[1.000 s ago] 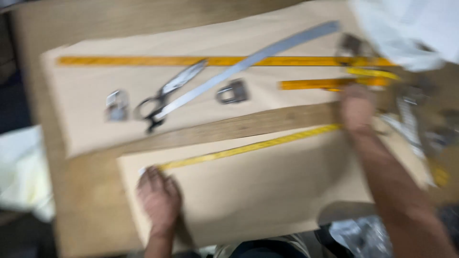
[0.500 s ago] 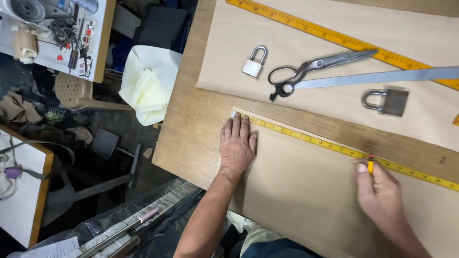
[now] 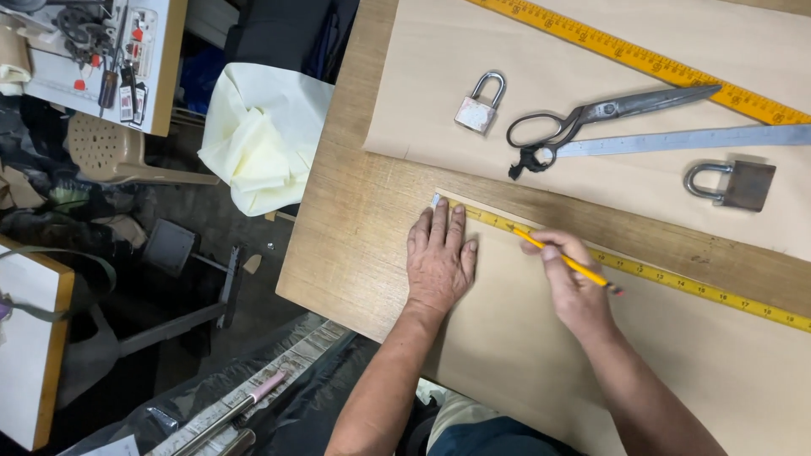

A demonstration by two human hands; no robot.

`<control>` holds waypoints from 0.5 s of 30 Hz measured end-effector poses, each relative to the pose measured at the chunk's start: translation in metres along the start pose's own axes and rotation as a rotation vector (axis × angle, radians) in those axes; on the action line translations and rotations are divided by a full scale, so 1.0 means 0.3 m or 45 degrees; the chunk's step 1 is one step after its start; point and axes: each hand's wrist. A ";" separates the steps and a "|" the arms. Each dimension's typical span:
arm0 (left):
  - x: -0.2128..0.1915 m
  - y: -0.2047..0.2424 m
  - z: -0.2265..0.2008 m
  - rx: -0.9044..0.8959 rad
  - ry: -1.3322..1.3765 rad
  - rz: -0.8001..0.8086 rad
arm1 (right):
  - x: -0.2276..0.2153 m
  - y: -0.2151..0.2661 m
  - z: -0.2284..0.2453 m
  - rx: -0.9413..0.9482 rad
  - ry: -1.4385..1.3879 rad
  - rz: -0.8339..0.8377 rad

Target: The person measures and marks lines on a large sheet of beige paper using a yellow tape measure, a metal ruler, a set square, and a pencil. They draw straight lines and curved edges to create a pattern on the paper.

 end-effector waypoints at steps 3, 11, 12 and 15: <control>0.008 0.003 0.003 -0.017 0.015 -0.007 | 0.080 -0.034 0.021 -0.103 0.026 0.082; -0.010 -0.008 0.010 -0.028 0.061 -0.009 | 0.130 -0.047 -0.037 0.014 0.135 -0.057; -0.010 -0.009 0.007 -0.023 0.060 -0.019 | 0.127 -0.047 -0.035 0.028 0.145 -0.073; -0.015 -0.017 0.009 -0.015 0.074 -0.045 | 0.143 -0.052 -0.032 0.062 0.112 -0.120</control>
Point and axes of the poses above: each hand's wrist, its own y-axis away from the middle knuckle, its own x-axis out of the palm, z = x × y, and after that the axes turned 10 degrees about -z, right-handed
